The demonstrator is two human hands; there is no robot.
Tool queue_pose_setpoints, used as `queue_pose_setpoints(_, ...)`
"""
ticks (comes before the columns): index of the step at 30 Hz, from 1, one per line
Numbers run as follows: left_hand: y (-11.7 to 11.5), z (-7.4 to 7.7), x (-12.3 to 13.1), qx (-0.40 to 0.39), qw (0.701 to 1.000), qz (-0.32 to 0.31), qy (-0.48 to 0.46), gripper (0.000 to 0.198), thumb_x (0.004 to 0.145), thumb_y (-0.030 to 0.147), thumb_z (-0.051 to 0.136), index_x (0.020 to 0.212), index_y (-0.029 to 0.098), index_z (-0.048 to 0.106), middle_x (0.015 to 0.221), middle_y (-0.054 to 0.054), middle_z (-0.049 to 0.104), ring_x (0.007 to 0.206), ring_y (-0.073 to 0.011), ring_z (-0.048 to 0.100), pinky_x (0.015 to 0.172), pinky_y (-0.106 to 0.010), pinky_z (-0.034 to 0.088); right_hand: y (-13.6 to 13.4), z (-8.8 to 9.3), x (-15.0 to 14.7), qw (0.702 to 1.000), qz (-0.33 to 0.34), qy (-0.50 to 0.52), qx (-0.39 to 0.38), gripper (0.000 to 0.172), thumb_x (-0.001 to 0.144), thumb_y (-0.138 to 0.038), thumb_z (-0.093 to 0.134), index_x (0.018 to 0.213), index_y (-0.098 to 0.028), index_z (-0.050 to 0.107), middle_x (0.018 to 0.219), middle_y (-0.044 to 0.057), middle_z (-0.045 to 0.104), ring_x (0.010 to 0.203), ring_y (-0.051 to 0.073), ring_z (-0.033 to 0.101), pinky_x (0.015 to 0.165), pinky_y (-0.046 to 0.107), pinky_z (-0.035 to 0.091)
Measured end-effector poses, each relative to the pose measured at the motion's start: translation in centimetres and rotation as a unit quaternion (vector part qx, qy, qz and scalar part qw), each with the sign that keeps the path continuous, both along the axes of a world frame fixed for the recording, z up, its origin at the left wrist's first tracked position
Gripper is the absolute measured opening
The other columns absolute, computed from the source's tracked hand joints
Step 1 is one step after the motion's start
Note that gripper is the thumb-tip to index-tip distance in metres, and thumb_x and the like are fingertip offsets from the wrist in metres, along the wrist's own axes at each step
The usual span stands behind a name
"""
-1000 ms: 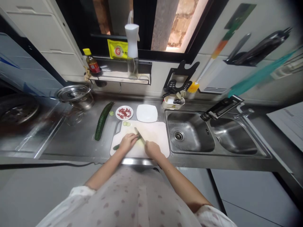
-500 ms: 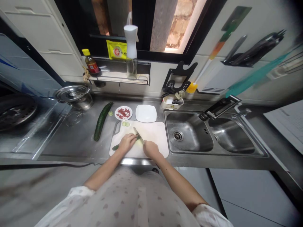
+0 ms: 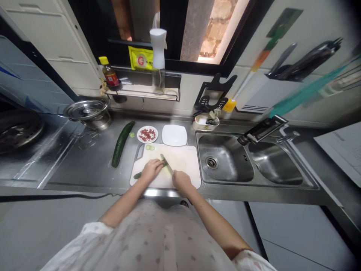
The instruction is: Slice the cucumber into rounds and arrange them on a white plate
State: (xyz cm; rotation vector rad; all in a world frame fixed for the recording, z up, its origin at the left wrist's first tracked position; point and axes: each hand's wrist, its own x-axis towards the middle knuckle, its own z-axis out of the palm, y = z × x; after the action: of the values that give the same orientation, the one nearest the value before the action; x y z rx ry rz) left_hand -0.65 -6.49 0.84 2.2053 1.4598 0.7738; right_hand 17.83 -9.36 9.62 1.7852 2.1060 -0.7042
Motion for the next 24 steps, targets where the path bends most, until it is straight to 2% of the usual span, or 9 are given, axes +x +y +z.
queue_pose_setpoints(4, 0.0, -0.1, -0.1, -0.005, 1.000, -0.001, 0.000, 0.026, 0.093, 0.032, 0.050, 0.110, 0.023, 0.068, 0.100, -0.005, 0.068, 0.093, -0.0180, 0.059, 0.085, -0.031, 0.046, 0.1, 0.0, -0.1, 1.000, 0.009, -0.003, 0.002, 0.032, 0.094, -0.018, 0.034, 0.111, -0.013, 0.061, 0.103, 0.016, 0.068, 0.097, 0.022, 0.065, 0.078, 0.030, 0.045)
queue_pose_setpoints(13, 0.0, -0.1, -0.1, 0.000, 1.000, -0.002, 0.006, 0.026, 0.093, 0.030, 0.050, 0.111, 0.024, 0.068, 0.102, -0.006, 0.068, 0.095, -0.0189, 0.058, 0.086, -0.033, 0.047, 2.2, -0.1, -1.9, 1.000, 0.007, 0.015, 0.019, 0.033, 0.094, -0.019, 0.035, 0.114, -0.012, 0.060, 0.107, 0.015, 0.068, 0.099, 0.022, 0.064, 0.081, 0.029, 0.045)
queue_pose_setpoints(24, -0.1, 0.3, 0.1, -0.002, 1.000, 0.005, -0.005, 0.026, 0.093, 0.030, 0.050, 0.109, 0.023, 0.069, 0.098, -0.005, 0.068, 0.092, -0.0181, 0.059, 0.084, -0.032, 0.047, 0.0, -0.7, -0.2, 1.000, 0.007, 0.002, 0.012, 0.033, 0.093, -0.015, 0.033, 0.111, -0.013, 0.061, 0.101, 0.015, 0.069, 0.097, 0.022, 0.065, 0.078, 0.030, 0.046)
